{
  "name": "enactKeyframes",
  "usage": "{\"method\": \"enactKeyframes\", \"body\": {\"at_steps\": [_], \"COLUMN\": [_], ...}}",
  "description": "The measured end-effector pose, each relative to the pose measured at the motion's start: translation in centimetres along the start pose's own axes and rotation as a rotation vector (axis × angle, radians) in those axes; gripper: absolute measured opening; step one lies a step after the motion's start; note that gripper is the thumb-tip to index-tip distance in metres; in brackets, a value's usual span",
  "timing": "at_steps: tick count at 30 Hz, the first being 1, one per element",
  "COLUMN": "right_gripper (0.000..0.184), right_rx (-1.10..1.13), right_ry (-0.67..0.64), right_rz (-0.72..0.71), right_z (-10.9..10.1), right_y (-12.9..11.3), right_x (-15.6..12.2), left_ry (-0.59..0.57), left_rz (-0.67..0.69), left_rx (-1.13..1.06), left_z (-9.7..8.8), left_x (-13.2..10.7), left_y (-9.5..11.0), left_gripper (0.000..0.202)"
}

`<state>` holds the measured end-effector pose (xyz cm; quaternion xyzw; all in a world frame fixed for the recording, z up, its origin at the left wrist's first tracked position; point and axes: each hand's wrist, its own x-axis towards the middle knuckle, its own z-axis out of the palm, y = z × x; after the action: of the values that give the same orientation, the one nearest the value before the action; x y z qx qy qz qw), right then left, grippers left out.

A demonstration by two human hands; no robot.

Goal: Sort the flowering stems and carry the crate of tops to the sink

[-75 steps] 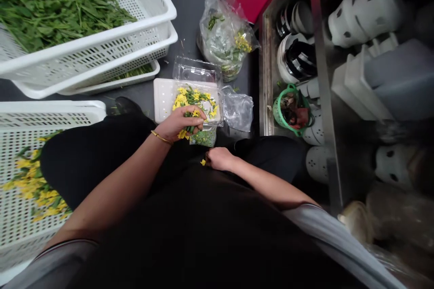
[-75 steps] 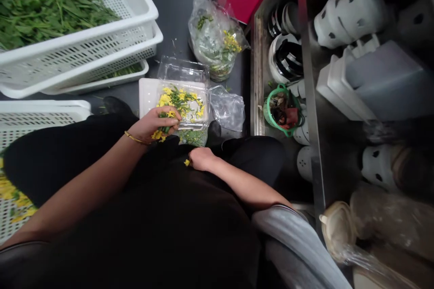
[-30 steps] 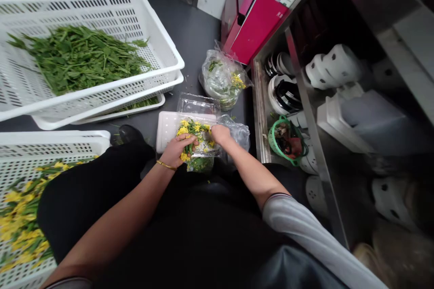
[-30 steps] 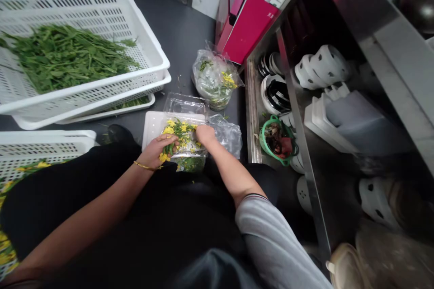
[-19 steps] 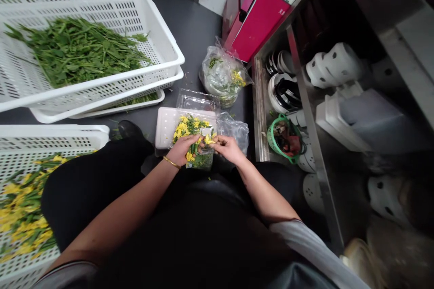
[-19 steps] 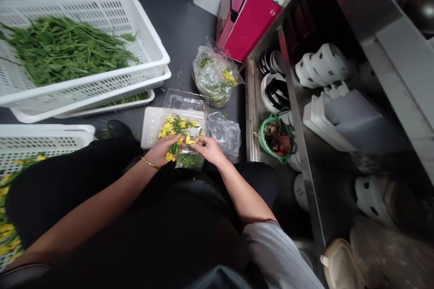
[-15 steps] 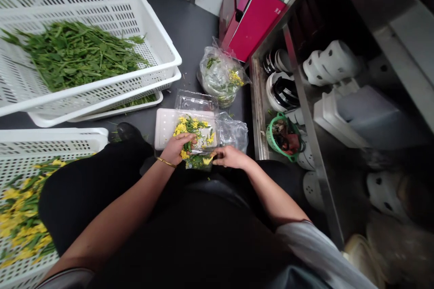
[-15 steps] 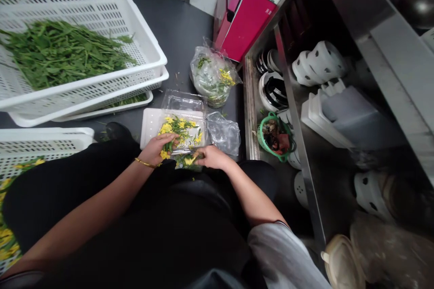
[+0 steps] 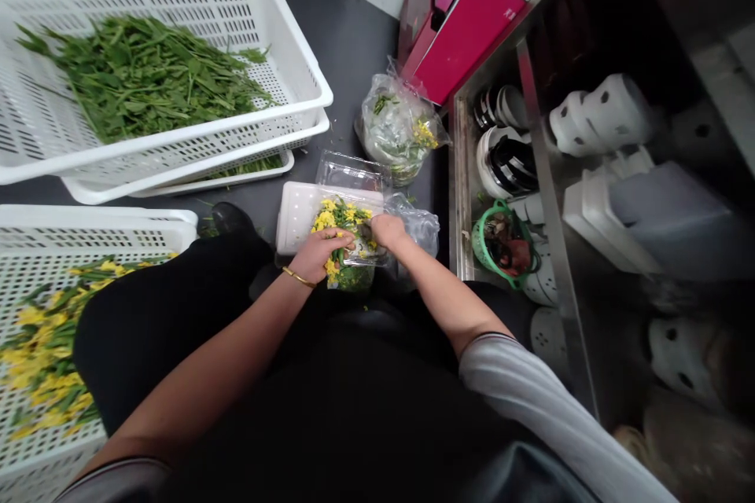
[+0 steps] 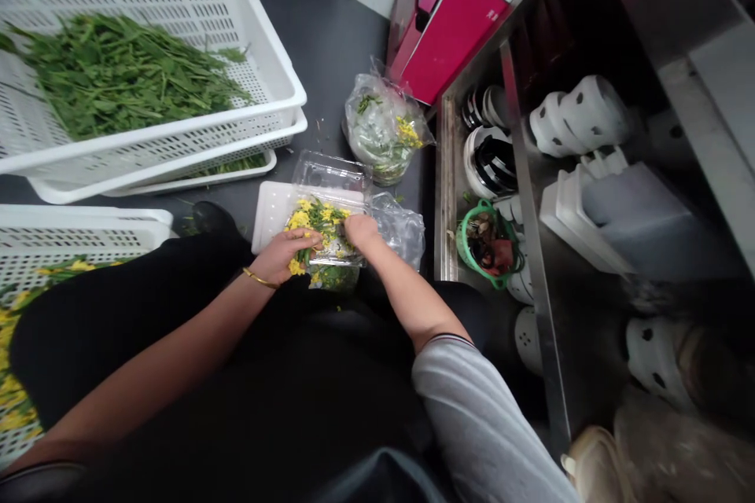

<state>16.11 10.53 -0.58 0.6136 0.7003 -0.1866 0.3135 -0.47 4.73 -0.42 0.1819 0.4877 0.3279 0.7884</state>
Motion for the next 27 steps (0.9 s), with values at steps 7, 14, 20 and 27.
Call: {"method": "enactKeyframes", "body": {"at_steps": [7,14,20,27], "right_gripper": [0.017,0.033,0.041,0.028], "right_rx": [0.303,1.696,1.543,-0.003], "right_ry": [0.212,0.234,0.037,0.083], "right_rz": [-0.217,-0.123,-0.295,-0.106], "right_z": [1.1,5.8,3.7,0.3], "right_y": [1.2,-1.5,1.5,0.7], "right_x": [-8.7,-10.1,-9.7,-2.8], "left_ry": [-0.067,-0.046,-0.061,-0.228], "left_rz": [0.021,0.329,0.157,0.261], "left_rx": [0.090,0.147,-0.273,-0.364], "left_z": [0.7,1.8,1.5,-0.4], "left_x": [0.3,-1.8,-2.4,-1.5], "left_y": [-2.0,-2.4,0.2,2.2], "left_gripper": [0.026,0.025,0.023,0.024]}}
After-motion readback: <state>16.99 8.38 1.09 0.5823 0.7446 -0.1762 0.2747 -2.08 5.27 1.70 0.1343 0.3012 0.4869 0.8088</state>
